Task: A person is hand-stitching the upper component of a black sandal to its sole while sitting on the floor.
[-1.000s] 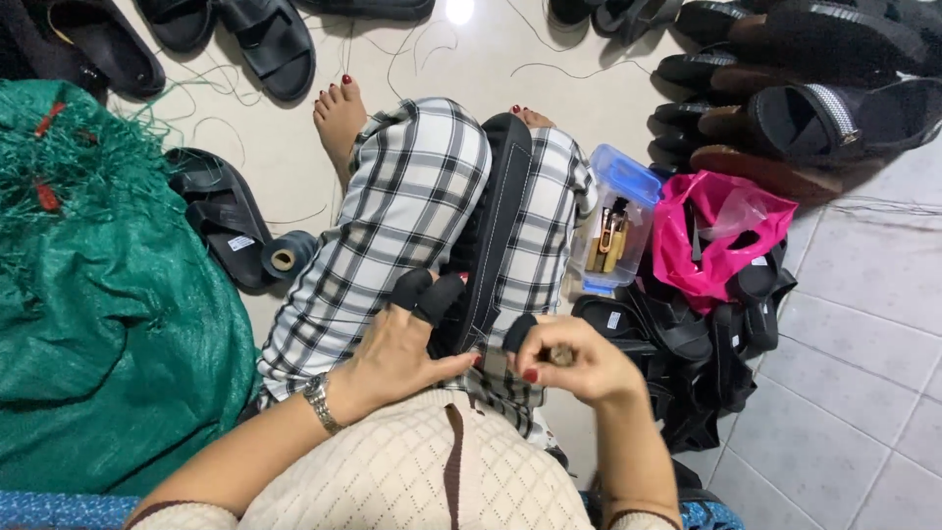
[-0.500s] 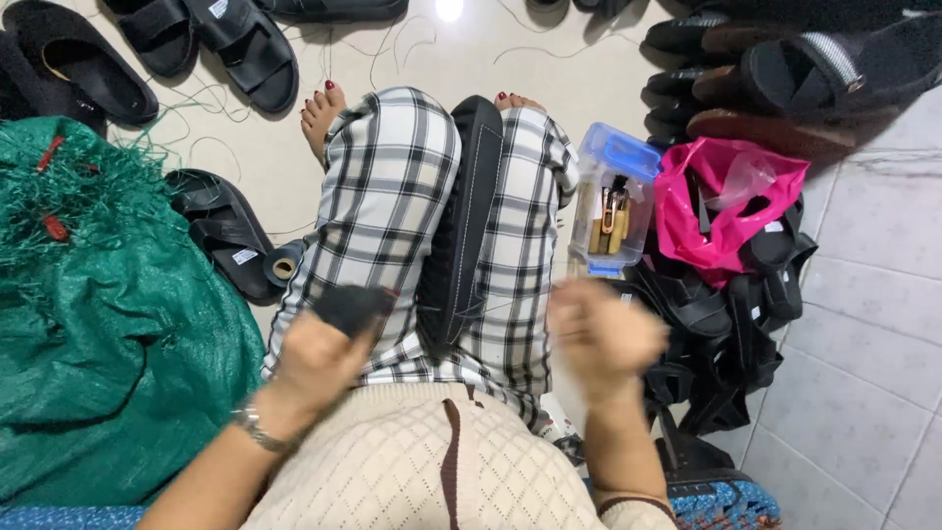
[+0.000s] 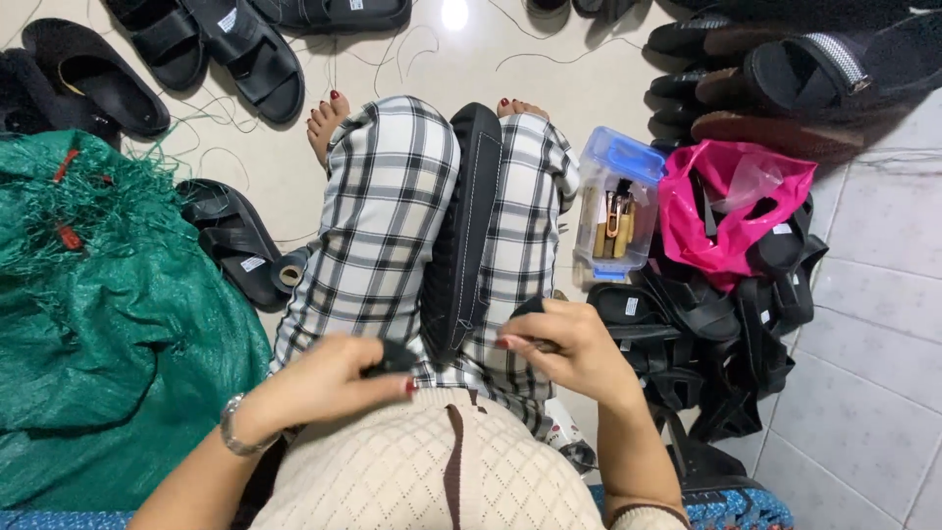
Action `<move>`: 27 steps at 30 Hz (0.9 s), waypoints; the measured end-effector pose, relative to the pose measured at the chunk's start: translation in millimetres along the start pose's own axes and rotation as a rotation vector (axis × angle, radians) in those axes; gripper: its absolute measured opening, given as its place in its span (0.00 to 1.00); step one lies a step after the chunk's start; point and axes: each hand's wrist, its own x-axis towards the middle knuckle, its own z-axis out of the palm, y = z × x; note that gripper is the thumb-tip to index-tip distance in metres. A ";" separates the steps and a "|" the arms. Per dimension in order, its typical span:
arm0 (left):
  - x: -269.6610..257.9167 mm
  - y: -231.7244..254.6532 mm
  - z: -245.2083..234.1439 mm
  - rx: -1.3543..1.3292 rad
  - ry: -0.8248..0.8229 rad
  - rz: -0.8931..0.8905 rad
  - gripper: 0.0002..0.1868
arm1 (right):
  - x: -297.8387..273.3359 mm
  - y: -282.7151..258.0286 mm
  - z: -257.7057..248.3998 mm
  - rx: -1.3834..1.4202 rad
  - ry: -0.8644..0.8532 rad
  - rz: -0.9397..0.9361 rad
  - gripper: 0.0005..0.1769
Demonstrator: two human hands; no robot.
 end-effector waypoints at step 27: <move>-4.2 -29.8 -85.5 0.644 1.053 0.093 0.23 | -9.2 7.9 -8.0 -0.615 -0.288 -0.066 0.27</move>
